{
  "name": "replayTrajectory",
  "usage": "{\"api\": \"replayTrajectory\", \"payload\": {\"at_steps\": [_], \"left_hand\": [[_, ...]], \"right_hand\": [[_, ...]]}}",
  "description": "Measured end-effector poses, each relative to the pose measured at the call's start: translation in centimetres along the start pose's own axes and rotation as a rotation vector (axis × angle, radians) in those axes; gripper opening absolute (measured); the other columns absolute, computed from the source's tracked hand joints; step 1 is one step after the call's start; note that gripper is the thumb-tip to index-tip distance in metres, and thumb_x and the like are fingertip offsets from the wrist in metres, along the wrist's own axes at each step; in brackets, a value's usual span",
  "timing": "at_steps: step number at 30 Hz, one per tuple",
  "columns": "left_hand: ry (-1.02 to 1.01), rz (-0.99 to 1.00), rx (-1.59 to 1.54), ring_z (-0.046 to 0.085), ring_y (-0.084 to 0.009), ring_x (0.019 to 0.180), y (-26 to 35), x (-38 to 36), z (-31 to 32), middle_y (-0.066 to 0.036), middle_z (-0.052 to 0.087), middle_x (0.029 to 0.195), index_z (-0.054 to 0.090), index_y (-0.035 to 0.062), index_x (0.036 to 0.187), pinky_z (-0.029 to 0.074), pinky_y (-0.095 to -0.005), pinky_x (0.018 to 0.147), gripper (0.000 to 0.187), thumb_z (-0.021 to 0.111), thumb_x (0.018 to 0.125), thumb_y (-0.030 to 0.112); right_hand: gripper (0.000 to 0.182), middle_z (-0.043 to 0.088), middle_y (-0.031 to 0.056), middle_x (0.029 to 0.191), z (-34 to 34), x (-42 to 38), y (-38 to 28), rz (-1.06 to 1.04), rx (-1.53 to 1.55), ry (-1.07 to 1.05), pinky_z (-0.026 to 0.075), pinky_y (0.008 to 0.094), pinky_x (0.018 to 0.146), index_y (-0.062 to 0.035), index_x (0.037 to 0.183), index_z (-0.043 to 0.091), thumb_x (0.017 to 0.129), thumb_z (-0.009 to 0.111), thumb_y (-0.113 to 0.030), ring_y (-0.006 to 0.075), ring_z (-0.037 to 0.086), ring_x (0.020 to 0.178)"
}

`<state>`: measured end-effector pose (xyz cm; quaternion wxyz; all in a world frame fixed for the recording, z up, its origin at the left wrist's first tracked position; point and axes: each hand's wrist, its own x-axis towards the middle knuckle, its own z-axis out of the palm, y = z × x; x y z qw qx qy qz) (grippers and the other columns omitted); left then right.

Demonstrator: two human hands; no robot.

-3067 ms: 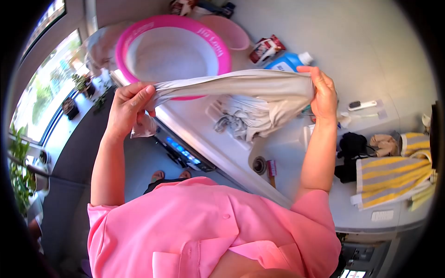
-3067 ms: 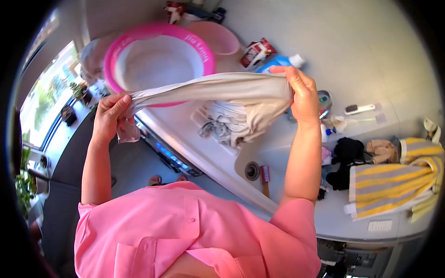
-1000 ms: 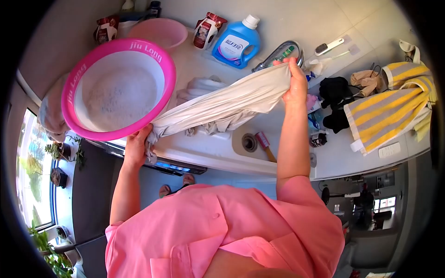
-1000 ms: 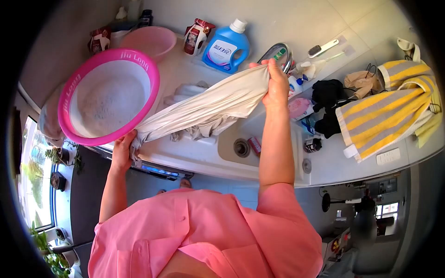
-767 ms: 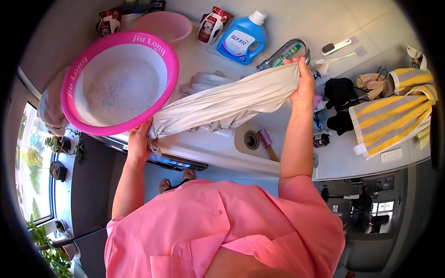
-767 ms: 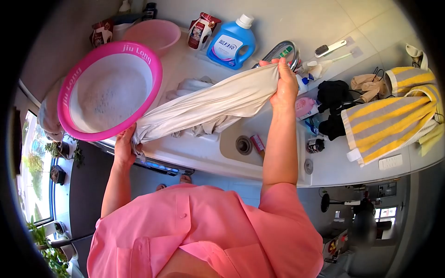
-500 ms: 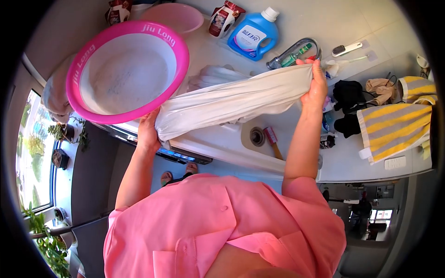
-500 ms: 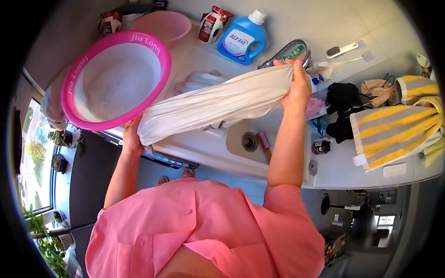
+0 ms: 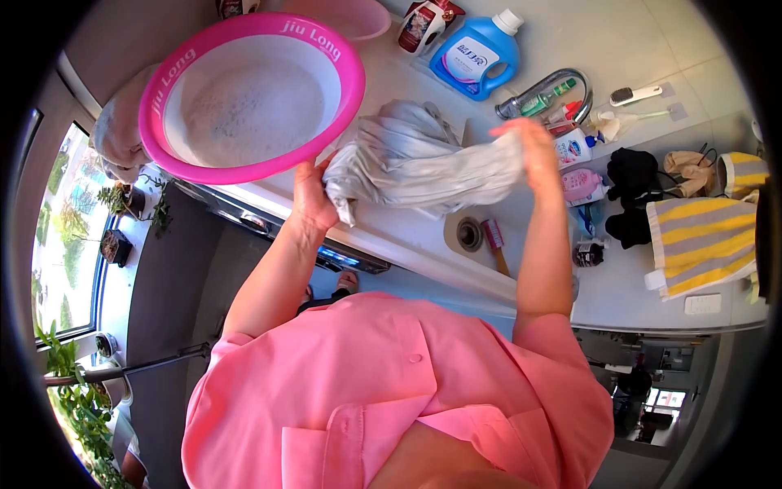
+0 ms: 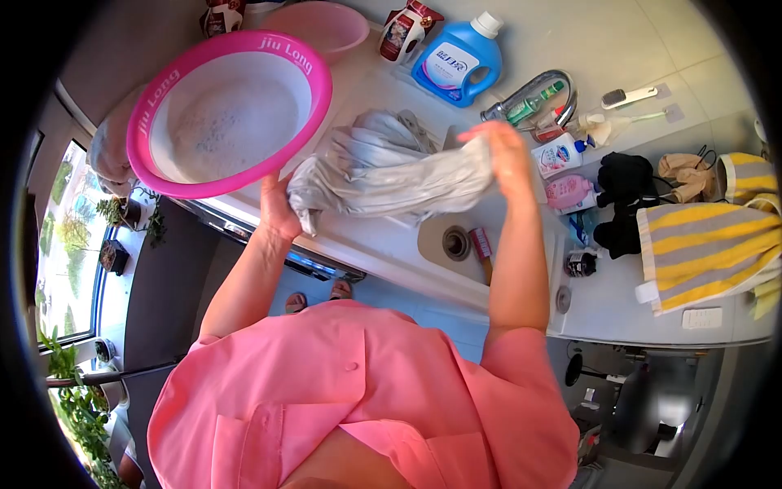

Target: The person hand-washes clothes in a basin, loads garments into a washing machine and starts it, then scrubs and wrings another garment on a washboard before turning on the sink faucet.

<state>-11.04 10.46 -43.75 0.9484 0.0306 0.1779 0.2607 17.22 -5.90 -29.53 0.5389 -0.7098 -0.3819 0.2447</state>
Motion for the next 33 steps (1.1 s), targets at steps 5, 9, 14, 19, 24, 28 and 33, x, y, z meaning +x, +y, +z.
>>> {"api": "replayTrajectory", "payload": {"at_steps": [5, 9, 14, 19, 24, 28, 33], "left_hand": [[-0.230, -0.185, -0.003, 0.061, -0.0235, 0.089, -2.0, 0.7, 1.0, -0.013, 0.063, 0.102, 0.053, -0.0014, 0.114, 0.049, -0.0361, 0.081, 0.052, 0.036, 0.094, 0.043], [-0.427, -0.253, -0.134, 0.060, -0.0253, 0.094, -3.5, 0.2, 0.2, -0.013, 0.060, 0.107, 0.049, 0.0022, 0.121, 0.049, -0.0375, 0.082, 0.044, 0.047, 0.088, 0.031], [-0.510, -0.036, 0.120, 0.055, -0.0244, 0.104, -0.9, -3.6, 7.3, -0.013, 0.055, 0.115, 0.042, 0.0030, 0.130, 0.046, -0.0356, 0.088, 0.056, 0.055, 0.075, 0.011], [-0.731, -0.081, 0.171, 0.055, -0.0169, 0.059, 3.3, -3.2, 10.8, -0.013, 0.056, 0.105, 0.045, 0.0039, 0.125, 0.042, -0.0237, 0.035, 0.057, 0.047, 0.069, -0.007], [-0.512, 0.197, 0.428, 0.048, -0.0104, 0.055, 6.4, -2.7, 13.9, -0.009, 0.056, 0.094, 0.050, 0.0021, 0.115, 0.033, -0.0195, 0.035, 0.043, 0.044, 0.073, -0.003], [-0.567, 0.205, 0.463, 0.050, -0.0087, 0.058, 9.0, -0.6, 14.6, -0.007, 0.057, 0.089, 0.052, 0.0018, 0.112, 0.033, -0.0187, 0.036, 0.038, 0.046, 0.074, 0.002], [-0.549, 0.182, 0.507, 0.050, -0.0108, 0.057, 7.8, -0.5, 14.8, -0.010, 0.058, 0.091, 0.049, -0.0002, 0.118, 0.035, -0.0183, 0.036, 0.047, 0.045, 0.071, 0.001]], "right_hand": [[0.026, 0.063, 0.0064, 0.108, 10.1, -1.8, 0.7, -0.138, -0.615, -0.275, 0.046, 0.0294, 0.083, -0.0063, 0.111, 0.061, 0.087, 0.059, -0.018, 0.0148, 0.058, 0.098], [0.031, 0.063, 0.0064, 0.104, 14.5, -2.3, -1.8, -0.119, 0.009, -0.500, 0.045, 0.0273, 0.082, -0.0009, 0.108, 0.061, 0.090, 0.058, -0.026, 0.0121, 0.056, 0.098], [0.040, 0.063, 0.0053, 0.097, 12.2, -2.2, -1.9, -0.098, -0.062, -0.652, 0.044, 0.0257, 0.079, -0.0011, 0.107, 0.061, 0.086, 0.062, -0.036, 0.0109, 0.055, 0.089], [0.031, 0.060, -0.0021, 0.079, 7.0, -2.5, -5.0, -0.038, -0.070, -0.368, 0.042, 0.0202, 0.067, -0.0024, 0.091, 0.065, 0.082, 0.065, -0.032, 0.0052, 0.052, 0.074], [0.023, 0.049, -0.0082, 0.066, -0.6, -2.8, -7.6, -0.016, -0.226, -0.433, 0.032, 0.0180, 0.055, -0.0060, 0.076, 0.060, 0.083, 0.062, -0.027, 0.0008, 0.043, 0.062], [0.022, 0.046, -0.0083, 0.064, -1.9, -4.2, -7.7, -0.049, -0.220, -0.342, 0.030, 0.0180, 0.053, -0.0061, 0.074, 0.058, 0.085, 0.060, -0.024, 0.0008, 0.041, 0.061], [0.017, 0.047, -0.0079, 0.067, -1.6, -6.1, -7.5, -0.195, 0.075, -0.086, 0.032, 0.0170, 0.053, -0.0059, 0.080, 0.057, 0.088, 0.058, -0.021, 0.0004, 0.041, 0.061]]}}
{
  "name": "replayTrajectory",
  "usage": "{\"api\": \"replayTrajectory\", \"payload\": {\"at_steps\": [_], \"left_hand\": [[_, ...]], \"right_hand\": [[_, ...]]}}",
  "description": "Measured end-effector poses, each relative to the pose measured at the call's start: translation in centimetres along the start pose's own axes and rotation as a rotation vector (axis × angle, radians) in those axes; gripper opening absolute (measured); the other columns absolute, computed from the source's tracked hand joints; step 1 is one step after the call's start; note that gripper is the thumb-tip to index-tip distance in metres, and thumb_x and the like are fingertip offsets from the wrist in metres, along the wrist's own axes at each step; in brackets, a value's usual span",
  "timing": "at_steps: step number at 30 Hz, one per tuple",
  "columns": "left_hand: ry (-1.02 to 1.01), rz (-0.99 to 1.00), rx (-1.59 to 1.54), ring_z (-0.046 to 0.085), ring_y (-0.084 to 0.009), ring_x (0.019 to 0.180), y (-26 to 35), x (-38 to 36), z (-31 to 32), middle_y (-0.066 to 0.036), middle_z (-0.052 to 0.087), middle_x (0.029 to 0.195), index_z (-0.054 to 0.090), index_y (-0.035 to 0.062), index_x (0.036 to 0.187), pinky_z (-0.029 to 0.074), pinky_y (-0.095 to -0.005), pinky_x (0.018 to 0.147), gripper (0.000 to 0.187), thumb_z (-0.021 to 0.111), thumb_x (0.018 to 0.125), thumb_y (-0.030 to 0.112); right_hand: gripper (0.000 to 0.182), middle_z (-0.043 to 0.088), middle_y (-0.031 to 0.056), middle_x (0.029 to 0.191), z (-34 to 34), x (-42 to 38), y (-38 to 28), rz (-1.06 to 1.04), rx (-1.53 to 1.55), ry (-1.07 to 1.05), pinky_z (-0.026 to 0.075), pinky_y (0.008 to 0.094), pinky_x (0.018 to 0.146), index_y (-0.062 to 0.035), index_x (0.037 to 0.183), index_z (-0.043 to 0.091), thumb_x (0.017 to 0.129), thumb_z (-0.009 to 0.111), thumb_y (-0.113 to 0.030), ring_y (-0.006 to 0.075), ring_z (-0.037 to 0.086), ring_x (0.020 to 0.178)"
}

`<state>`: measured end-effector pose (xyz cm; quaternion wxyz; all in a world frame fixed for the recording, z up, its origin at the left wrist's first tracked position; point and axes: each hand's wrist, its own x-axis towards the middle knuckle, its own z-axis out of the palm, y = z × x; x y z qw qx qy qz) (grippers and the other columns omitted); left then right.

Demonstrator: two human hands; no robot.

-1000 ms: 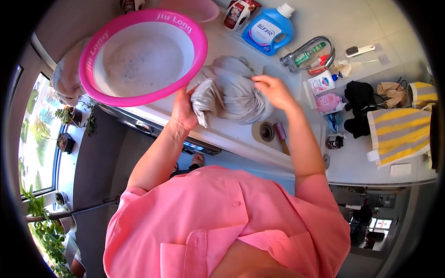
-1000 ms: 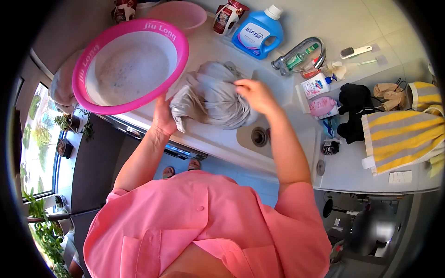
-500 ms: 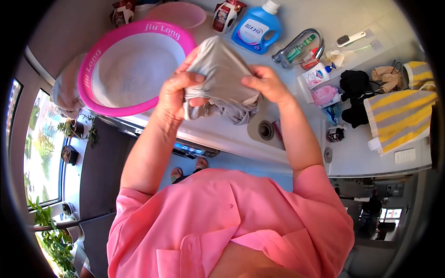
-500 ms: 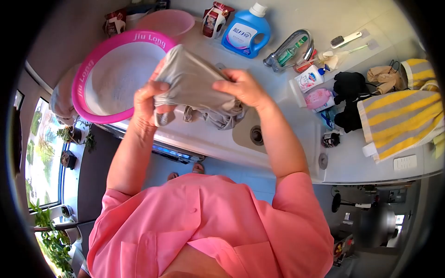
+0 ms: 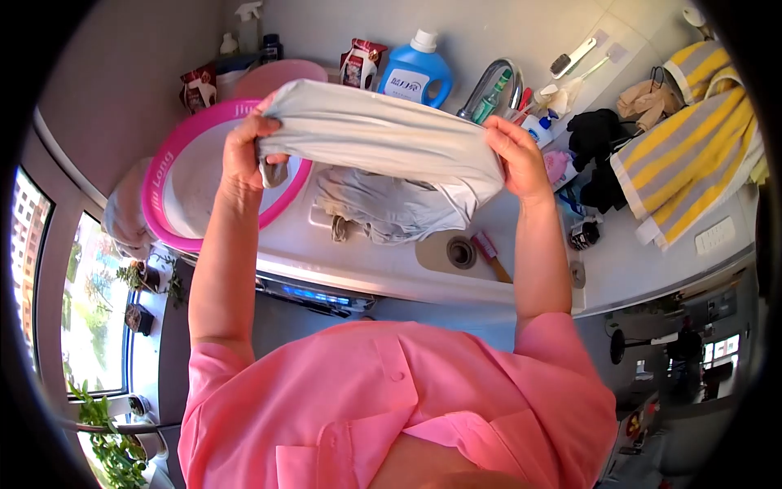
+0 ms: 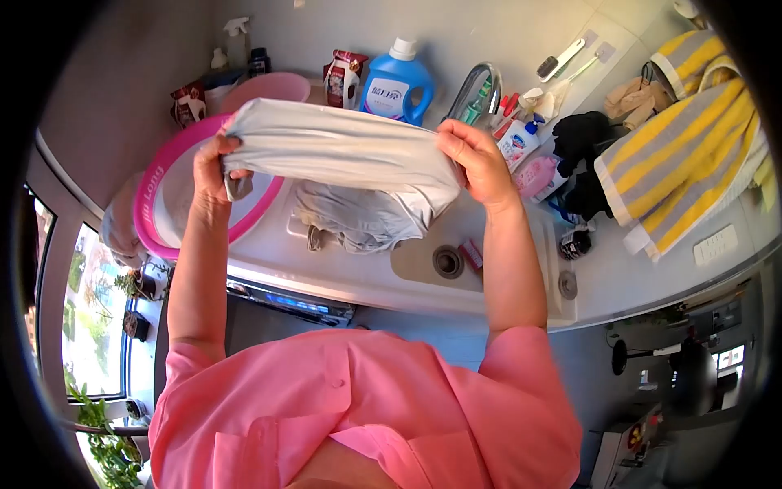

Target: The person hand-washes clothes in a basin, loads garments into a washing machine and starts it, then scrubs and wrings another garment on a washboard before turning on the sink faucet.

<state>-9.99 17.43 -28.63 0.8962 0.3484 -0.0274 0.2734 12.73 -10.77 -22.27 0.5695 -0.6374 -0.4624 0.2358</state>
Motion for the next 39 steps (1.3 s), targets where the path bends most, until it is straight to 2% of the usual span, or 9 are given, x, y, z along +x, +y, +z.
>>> {"api": "replayTrajectory", "payload": {"at_steps": [3, 12, 14, 16, 17, 20, 24, 37, 39], "left_hand": [[-0.272, -0.027, -0.040, 0.048, -0.0113, 0.051, -0.7, 0.3, 0.2, -0.014, 0.058, 0.094, 0.039, -0.0038, 0.131, 0.034, -0.0183, 0.035, 0.066, 0.043, 0.065, 0.001], [-0.223, 0.019, -0.088, 0.051, -0.0134, 0.053, -2.7, -0.1, 0.2, -0.018, 0.059, 0.096, 0.041, -0.0021, 0.132, 0.037, -0.0208, 0.038, 0.073, 0.045, 0.059, 0.004], [-0.292, -0.014, -0.135, 0.059, -0.0199, 0.065, -3.0, -0.2, 0.4, -0.019, 0.059, 0.102, 0.042, -0.0018, 0.131, 0.047, -0.0244, 0.048, 0.072, 0.045, 0.059, 0.005], [-0.068, 0.001, -0.159, 0.062, -0.0273, 0.085, -3.8, -0.7, 1.2, -0.021, 0.058, 0.107, 0.042, -0.0015, 0.131, 0.054, -0.0308, 0.069, 0.072, 0.045, 0.059, 0.006], [-0.290, -0.032, -0.245, 0.058, -0.0308, 0.101, -3.9, -0.2, 0.0, -0.022, 0.056, 0.114, 0.042, -0.0015, 0.131, 0.051, -0.0350, 0.084, 0.069, 0.046, 0.063, 0.009], [-0.168, -0.052, -0.331, 0.056, -0.0310, 0.106, -4.4, -0.7, 1.0, -0.021, 0.054, 0.120, 0.043, -0.0015, 0.131, 0.048, -0.0356, 0.089, 0.065, 0.048, 0.067, 0.013], [-0.245, -0.045, -0.223, 0.049, -0.0318, 0.116, -4.9, -0.1, 0.0, -0.019, 0.048, 0.128, 0.035, -0.0011, 0.135, 0.035, -0.0392, 0.103, 0.067, 0.049, 0.071, 0.015], [-0.256, -0.135, -0.039, 0.055, -0.0251, 0.108, -4.1, 1.5, 1.8, -0.017, 0.053, 0.121, 0.038, -0.0023, 0.132, 0.044, -0.0364, 0.095, 0.051, 0.048, 0.082, 0.006], [-0.235, -0.202, 0.477, 0.060, -0.0174, 0.091, -2.4, 3.2, 1.9, -0.012, 0.058, 0.110, 0.043, -0.0006, 0.128, 0.050, -0.0321, 0.085, 0.042, 0.045, 0.087, 0.006]], "right_hand": [[0.013, 0.052, -0.0065, 0.072, 0.1, -0.9, -0.9, -0.069, 0.261, -0.024, 0.032, 0.0161, 0.055, -0.0069, 0.088, 0.052, 0.089, 0.056, -0.020, 0.0001, 0.043, 0.062], [0.016, 0.053, -0.0055, 0.078, 0.2, -2.6, -1.7, -0.138, 0.311, 0.076, 0.035, 0.0160, 0.061, -0.0060, 0.095, 0.054, 0.091, 0.054, -0.022, 0.0015, 0.047, 0.069], [0.018, 0.055, -0.0047, 0.081, 0.3, -2.9, -1.6, -0.124, 0.335, 0.118, 0.037, 0.0164, 0.065, -0.0054, 0.098, 0.055, 0.091, 0.054, -0.022, 0.0024, 0.048, 0.072], [0.020, 0.056, -0.0039, 0.083, 0.4, -3.2, -1.5, -0.106, 0.360, 0.159, 0.038, 0.0168, 0.068, -0.0049, 0.101, 0.056, 0.092, 0.053, -0.022, 0.0033, 0.050, 0.075], [0.022, 0.057, -0.0030, 0.085, 0.6, -3.3, -1.5, -0.099, 0.369, 0.196, 0.038, 0.0175, 0.070, -0.0046, 0.103, 0.057, 0.092, 0.054, -0.023, 0.0040, 0.051, 0.077], [0.024, 0.058, -0.0021, 0.088, 0.3, -3.4, -1.2, -0.094, 0.387, 0.224, 0.039, 0.0182, 0.072, -0.0044, 0.105, 0.058, 0.091, 0.054, -0.023, 0.0049, 0.052, 0.080], [0.024, 0.058, -0.0018, 0.088, 0.5, -3.7, -1.3, -0.077, 0.392, 0.284, 0.039, 0.0187, 0.072, -0.0047, 0.105, 0.058, 0.092, 0.053, -0.024, 0.0053, 0.052, 0.080], [0.025, 0.058, 0.0016, 0.091, -1.5, -4.0, -0.1, -0.090, 0.413, 0.241, 0.040, 0.0207, 0.074, -0.0037, 0.106, 0.054, 0.094, 0.047, -0.024, 0.0076, 0.053, 0.082], [0.024, 0.057, 0.0011, 0.090, -2.7, -3.9, 0.3, -0.103, 0.403, 0.212, 0.040, 0.0205, 0.074, -0.0038, 0.105, 0.054, 0.094, 0.048, -0.024, 0.0073, 0.052, 0.082]]}}
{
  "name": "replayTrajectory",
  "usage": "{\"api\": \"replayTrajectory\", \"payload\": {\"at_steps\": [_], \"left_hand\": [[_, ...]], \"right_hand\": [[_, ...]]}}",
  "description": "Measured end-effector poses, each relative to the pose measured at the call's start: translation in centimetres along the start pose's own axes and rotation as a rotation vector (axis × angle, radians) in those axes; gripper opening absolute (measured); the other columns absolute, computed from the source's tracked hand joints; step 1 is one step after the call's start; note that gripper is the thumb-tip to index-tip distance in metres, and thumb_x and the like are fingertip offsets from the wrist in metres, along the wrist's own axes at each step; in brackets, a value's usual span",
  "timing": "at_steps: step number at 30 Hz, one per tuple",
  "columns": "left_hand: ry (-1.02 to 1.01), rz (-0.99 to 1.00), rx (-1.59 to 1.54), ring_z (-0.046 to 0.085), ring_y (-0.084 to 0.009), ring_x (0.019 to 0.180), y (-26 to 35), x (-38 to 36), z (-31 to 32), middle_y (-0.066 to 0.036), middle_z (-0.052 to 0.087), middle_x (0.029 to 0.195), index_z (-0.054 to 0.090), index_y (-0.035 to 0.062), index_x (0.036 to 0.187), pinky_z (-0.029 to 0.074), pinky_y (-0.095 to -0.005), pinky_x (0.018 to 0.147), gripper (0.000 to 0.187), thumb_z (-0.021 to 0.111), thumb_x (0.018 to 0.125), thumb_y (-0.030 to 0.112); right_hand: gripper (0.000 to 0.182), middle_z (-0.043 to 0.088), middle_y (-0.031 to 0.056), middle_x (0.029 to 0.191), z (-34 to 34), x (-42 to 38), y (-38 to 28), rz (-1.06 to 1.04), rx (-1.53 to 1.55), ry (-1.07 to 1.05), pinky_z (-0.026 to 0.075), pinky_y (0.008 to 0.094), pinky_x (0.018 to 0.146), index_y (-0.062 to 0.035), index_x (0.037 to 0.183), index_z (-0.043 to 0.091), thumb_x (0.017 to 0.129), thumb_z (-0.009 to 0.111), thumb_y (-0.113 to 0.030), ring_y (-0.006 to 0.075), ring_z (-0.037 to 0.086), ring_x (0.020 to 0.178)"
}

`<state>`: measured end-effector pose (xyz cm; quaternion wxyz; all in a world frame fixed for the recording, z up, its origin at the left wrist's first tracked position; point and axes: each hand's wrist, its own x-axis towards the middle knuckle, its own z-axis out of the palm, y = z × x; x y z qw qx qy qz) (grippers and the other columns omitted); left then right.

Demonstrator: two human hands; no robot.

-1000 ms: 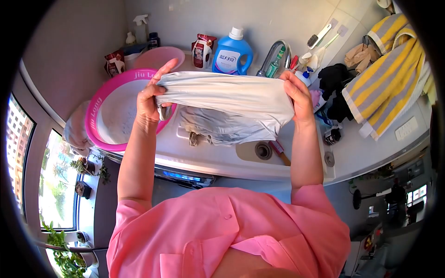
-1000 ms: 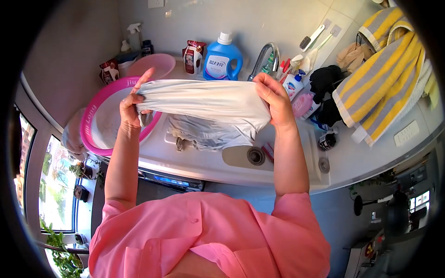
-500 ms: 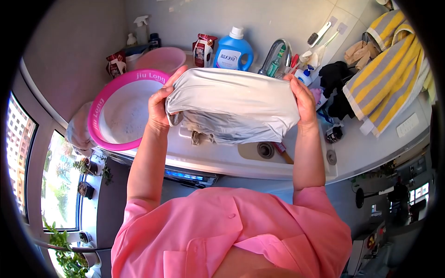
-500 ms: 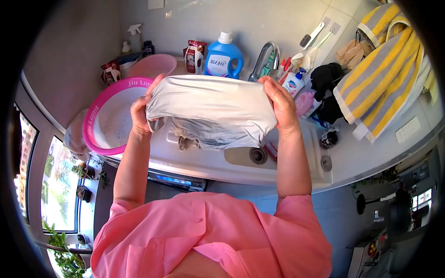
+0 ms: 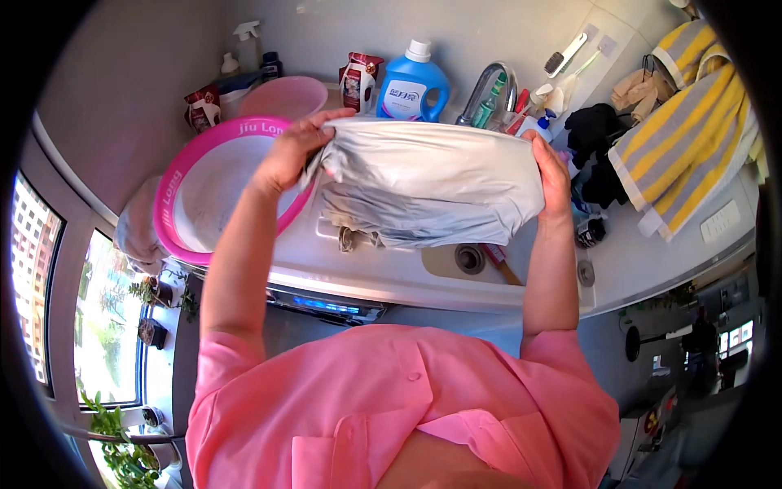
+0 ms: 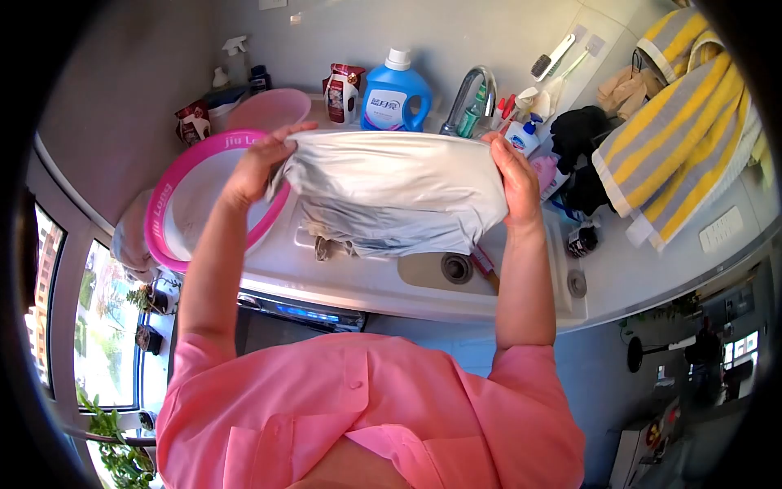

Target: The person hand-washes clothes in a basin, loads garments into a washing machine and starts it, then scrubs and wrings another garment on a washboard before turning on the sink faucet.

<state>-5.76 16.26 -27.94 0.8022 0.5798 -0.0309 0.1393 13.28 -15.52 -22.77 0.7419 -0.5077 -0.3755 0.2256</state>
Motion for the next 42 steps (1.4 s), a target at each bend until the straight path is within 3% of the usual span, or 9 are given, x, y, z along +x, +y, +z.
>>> {"api": "replayTrajectory", "payload": {"at_steps": [3, 7, 10, 11, 19, 22, 26, 36, 42], "left_hand": [[0.242, 0.041, 1.027, 0.060, -0.0120, 0.075, 4.6, 1.6, -1.1, -0.007, 0.063, 0.083, 0.055, -0.0012, 0.116, 0.048, -0.0254, 0.069, 0.032, 0.049, 0.091, 0.017], [0.535, 0.445, 1.077, 0.045, -0.0037, 0.068, 10.1, 4.2, -2.2, 0.000, 0.056, 0.073, 0.059, -0.0018, 0.102, 0.040, -0.0225, 0.058, 0.030, 0.052, 0.091, 0.025], [0.583, 0.430, 0.922, 0.047, -0.0062, 0.064, 14.9, 4.3, -1.6, -0.002, 0.057, 0.072, 0.062, 0.0022, 0.102, 0.039, -0.0249, 0.051, 0.034, 0.052, 0.089, 0.033], [0.554, 0.552, 0.929, 0.056, -0.0167, 0.069, 15.2, 4.2, -0.5, -0.007, 0.060, 0.077, 0.060, -0.0046, 0.093, 0.049, -0.0315, 0.062, 0.021, 0.049, 0.090, 0.013], [0.845, 0.453, 1.087, 0.055, -0.0143, 0.050, 26.7, -2.8, -3.1, -0.008, 0.063, 0.079, 0.060, 0.0055, 0.111, 0.045, -0.0282, 0.038, 0.029, 0.052, 0.091, 0.025], [0.886, 0.540, 1.397, 0.048, -0.0075, 0.064, 27.1, -4.2, -14.1, -0.001, 0.057, 0.072, 0.064, 0.0042, 0.097, 0.038, -0.0255, 0.049, 0.035, 0.054, 0.087, 0.036], [0.914, 0.106, 1.259, 0.044, -0.0083, 0.056, 23.9, -7.6, -15.1, 0.001, 0.052, 0.063, 0.066, 0.0034, 0.090, 0.037, -0.0267, 0.052, 0.035, 0.055, 0.088, 0.037], [0.968, 0.068, 1.109, 0.049, -0.0094, 0.063, 21.1, -9.9, -17.0, 0.001, 0.058, 0.072, 0.067, 0.0034, 0.090, 0.040, -0.0247, 0.056, 0.029, 0.060, 0.086, 0.031], [0.745, 0.107, 0.733, 0.059, -0.0136, 0.072, 20.4, -7.7, -15.7, -0.007, 0.063, 0.082, 0.065, 0.0017, 0.099, 0.049, -0.0266, 0.064, 0.027, 0.059, 0.086, 0.025]], "right_hand": [[0.021, 0.056, -0.0006, 0.090, 0.5, 0.2, 0.4, 0.018, -0.045, 0.034, 0.039, 0.0197, 0.073, -0.0043, 0.102, 0.055, 0.093, 0.050, -0.022, 0.0058, 0.051, 0.082], [0.013, 0.055, -0.0042, 0.089, 1.1, 1.4, 1.2, 0.030, -0.239, -0.138, 0.038, 0.0179, 0.072, -0.0051, 0.097, 0.056, 0.091, 0.054, -0.016, 0.0028, 0.048, 0.080], [0.011, 0.055, -0.0051, 0.087, 3.6, 2.3, 2.4, 0.056, -0.392, -0.230, 0.038, 0.0181, 0.071, -0.0040, 0.097, 0.056, 0.090, 0.055, -0.013, 0.0022, 0.047, 0.078], [0.012, 0.055, -0.0050, 0.086, 4.7, 2.6, 2.8, 0.060, -0.506, -0.269, 0.038, 0.0188, 0.071, -0.0035, 0.097, 0.056, 0.089, 0.055, -0.012, 0.0023, 0.047, 0.078], [0.019, 0.057, -0.0060, 0.082, 4.1, 4.1, 8.9, 0.302, -0.535, -0.345, 0.039, 0.0203, 0.068, -0.0022, 0.091, 0.062, 0.089, 0.058, -0.021, 0.0020, 0.047, 0.076], [0.026, 0.051, -0.0097, 0.079, 4.2, 4.2, 8.0, 0.242, -0.444, -0.218, 0.035, 0.0196, 0.067, -0.0051, 0.092, 0.064, 0.090, 0.057, -0.030, 0.0014, 0.043, 0.074], [0.030, 0.053, -0.0079, 0.084, 4.5, 5.4, 8.9, 0.076, -0.326, -0.131, 0.038, 0.0194, 0.075, -0.0042, 0.096, 0.064, 0.090, 0.057, -0.032, 0.0031, 0.046, 0.079], [0.031, 0.060, -0.0020, 0.087, 3.7, 7.2, 8.6, 0.138, -0.258, -0.093, 0.040, 0.0204, 0.074, -0.0016, 0.096, 0.065, 0.088, 0.060, -0.031, 0.0048, 0.051, 0.080], [0.028, 0.062, -0.0001, 0.085, 2.8, 8.2, 10.6, 0.113, -0.342, -0.023, 0.041, 0.0222, 0.073, -0.0018, 0.094, 0.065, 0.088, 0.060, -0.029, 0.0068, 0.053, 0.079]]}}
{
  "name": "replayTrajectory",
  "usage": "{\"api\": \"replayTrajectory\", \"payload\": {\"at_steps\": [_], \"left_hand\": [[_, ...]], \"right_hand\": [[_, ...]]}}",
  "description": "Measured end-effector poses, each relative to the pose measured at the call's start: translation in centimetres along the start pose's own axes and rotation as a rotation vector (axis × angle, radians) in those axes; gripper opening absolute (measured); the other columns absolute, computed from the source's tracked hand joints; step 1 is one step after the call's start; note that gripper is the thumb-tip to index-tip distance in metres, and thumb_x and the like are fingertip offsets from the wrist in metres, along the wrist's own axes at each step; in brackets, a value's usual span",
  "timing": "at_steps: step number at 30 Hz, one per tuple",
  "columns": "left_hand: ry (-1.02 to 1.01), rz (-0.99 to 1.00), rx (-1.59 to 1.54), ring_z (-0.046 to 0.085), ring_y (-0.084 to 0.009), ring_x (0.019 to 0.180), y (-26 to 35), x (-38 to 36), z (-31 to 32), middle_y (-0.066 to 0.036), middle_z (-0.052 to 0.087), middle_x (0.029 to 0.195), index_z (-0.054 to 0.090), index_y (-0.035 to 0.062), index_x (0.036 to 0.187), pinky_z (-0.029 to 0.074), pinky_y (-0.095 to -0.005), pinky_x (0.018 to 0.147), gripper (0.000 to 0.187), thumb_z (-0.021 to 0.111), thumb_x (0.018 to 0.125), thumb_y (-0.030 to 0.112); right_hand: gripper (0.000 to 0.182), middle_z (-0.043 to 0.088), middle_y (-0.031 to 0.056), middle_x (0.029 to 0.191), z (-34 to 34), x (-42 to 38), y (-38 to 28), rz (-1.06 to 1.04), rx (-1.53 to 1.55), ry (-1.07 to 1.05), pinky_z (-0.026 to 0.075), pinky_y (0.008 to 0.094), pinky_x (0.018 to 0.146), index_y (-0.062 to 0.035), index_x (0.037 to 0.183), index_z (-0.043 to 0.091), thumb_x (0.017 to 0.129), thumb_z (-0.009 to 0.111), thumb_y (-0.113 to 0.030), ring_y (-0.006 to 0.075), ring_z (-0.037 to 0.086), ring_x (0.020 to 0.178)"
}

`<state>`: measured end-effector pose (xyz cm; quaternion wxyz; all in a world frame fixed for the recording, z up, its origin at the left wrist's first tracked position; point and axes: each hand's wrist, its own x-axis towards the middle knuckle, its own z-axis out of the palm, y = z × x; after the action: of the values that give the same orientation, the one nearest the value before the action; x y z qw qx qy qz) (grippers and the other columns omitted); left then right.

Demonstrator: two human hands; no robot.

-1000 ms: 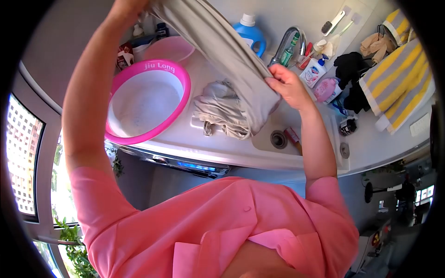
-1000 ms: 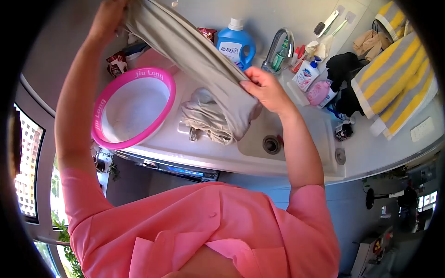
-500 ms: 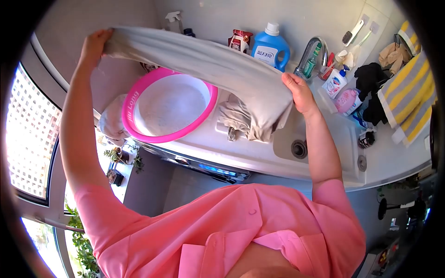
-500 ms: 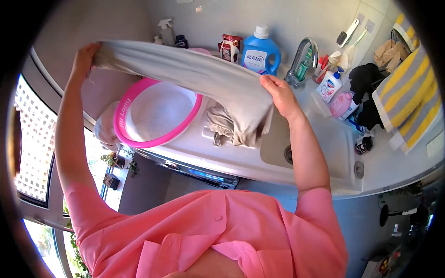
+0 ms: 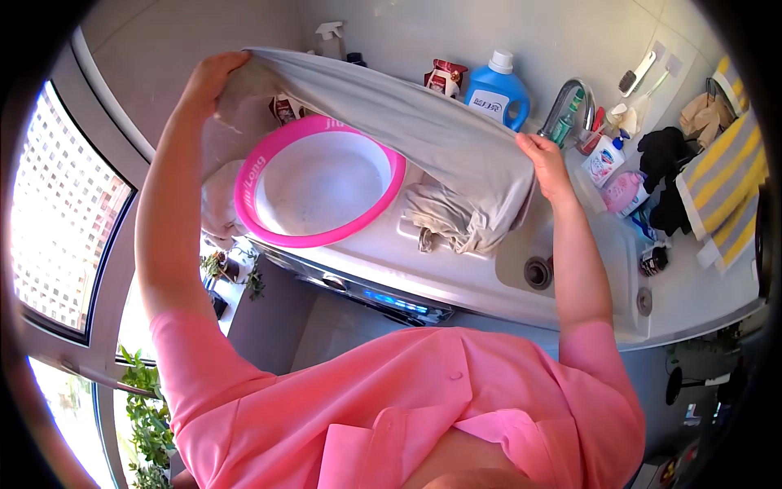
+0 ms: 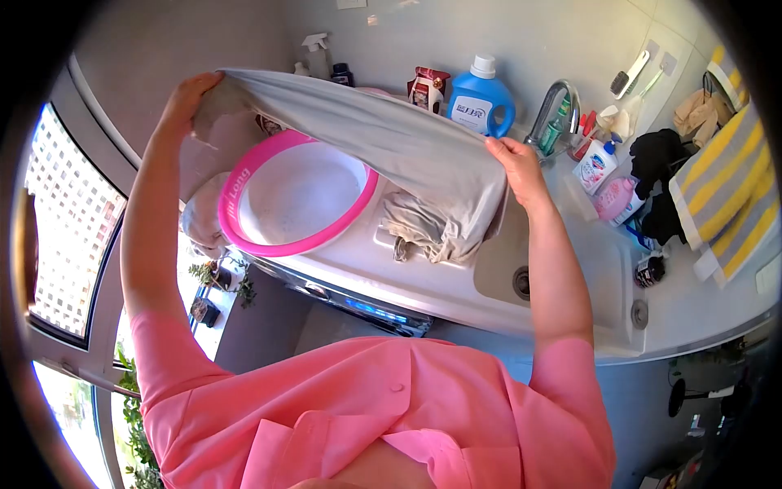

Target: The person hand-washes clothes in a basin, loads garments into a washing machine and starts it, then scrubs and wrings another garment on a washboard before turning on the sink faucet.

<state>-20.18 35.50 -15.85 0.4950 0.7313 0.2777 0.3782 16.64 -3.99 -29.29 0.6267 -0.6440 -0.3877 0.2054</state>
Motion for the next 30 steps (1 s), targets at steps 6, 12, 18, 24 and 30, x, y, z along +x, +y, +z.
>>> {"api": "replayTrajectory", "payload": {"at_steps": [6, 12, 18, 24, 30], "left_hand": [[-0.387, -0.197, -0.555, 0.062, -0.0196, 0.083, 3.7, -1.7, 11.6, -0.012, 0.063, 0.095, 0.057, -0.0023, 0.113, 0.052, -0.0301, 0.075, 0.030, 0.045, 0.090, 0.012], [-0.867, -0.179, -0.842, 0.062, -0.0214, 0.086, 4.8, -4.6, 21.3, -0.016, 0.059, 0.105, 0.049, -0.0080, 0.117, 0.056, -0.0283, 0.071, 0.031, 0.039, 0.090, 0.006], [-0.922, -0.229, -0.860, 0.057, -0.0283, 0.101, 5.5, -8.0, 25.1, -0.021, 0.048, 0.123, 0.041, -0.0107, 0.121, 0.052, -0.0359, 0.088, 0.045, 0.037, 0.077, -0.005], [-0.812, 0.154, -0.255, 0.058, -0.0113, 0.086, 3.4, -10.3, 29.4, -0.005, 0.063, 0.096, 0.058, 0.0038, 0.112, 0.047, -0.0265, 0.072, 0.034, 0.065, 0.082, 0.017], [-0.832, 0.005, -0.457, 0.056, -0.0095, 0.086, 3.5, -11.3, 30.5, -0.002, 0.063, 0.097, 0.061, 0.0022, 0.109, 0.044, -0.0260, 0.080, 0.034, 0.068, 0.082, 0.023]], "right_hand": [[0.051, 0.053, 0.0133, 0.123, 5.7, -0.7, -2.7, -0.301, -0.590, -0.028, 0.046, 0.0335, 0.087, -0.0043, 0.127, 0.045, 0.082, 0.066, -0.019, 0.0236, 0.053, 0.112], [0.089, 0.032, 0.0162, 0.136, 11.0, -4.8, -12.7, -0.841, -0.833, 0.039, 0.043, 0.0394, 0.096, -0.0131, 0.138, 0.025, 0.067, 0.078, -0.022, 0.0325, 0.038, 0.123], [0.019, 0.063, 0.0016, 0.078, 6.4, -2.6, -11.5, -0.550, -0.264, 0.119, 0.044, 0.0213, 0.067, -0.0015, 0.100, 0.063, 0.088, 0.051, -0.007, 0.0051, 0.053, 0.071], [0.033, 0.060, -0.0013, 0.076, 3.5, -2.7, -13.3, -0.341, -0.181, 0.066, 0.041, 0.0220, 0.061, 0.0036, 0.094, 0.063, 0.091, 0.053, -0.028, 0.0050, 0.049, 0.068], [0.038, 0.061, 0.0007, 0.080, 2.3, -3.3, -14.7, -0.247, -0.101, 0.185, 0.040, 0.0224, 0.062, 0.0032, 0.092, 0.064, 0.089, 0.056, -0.034, 0.0065, 0.052, 0.070]]}}
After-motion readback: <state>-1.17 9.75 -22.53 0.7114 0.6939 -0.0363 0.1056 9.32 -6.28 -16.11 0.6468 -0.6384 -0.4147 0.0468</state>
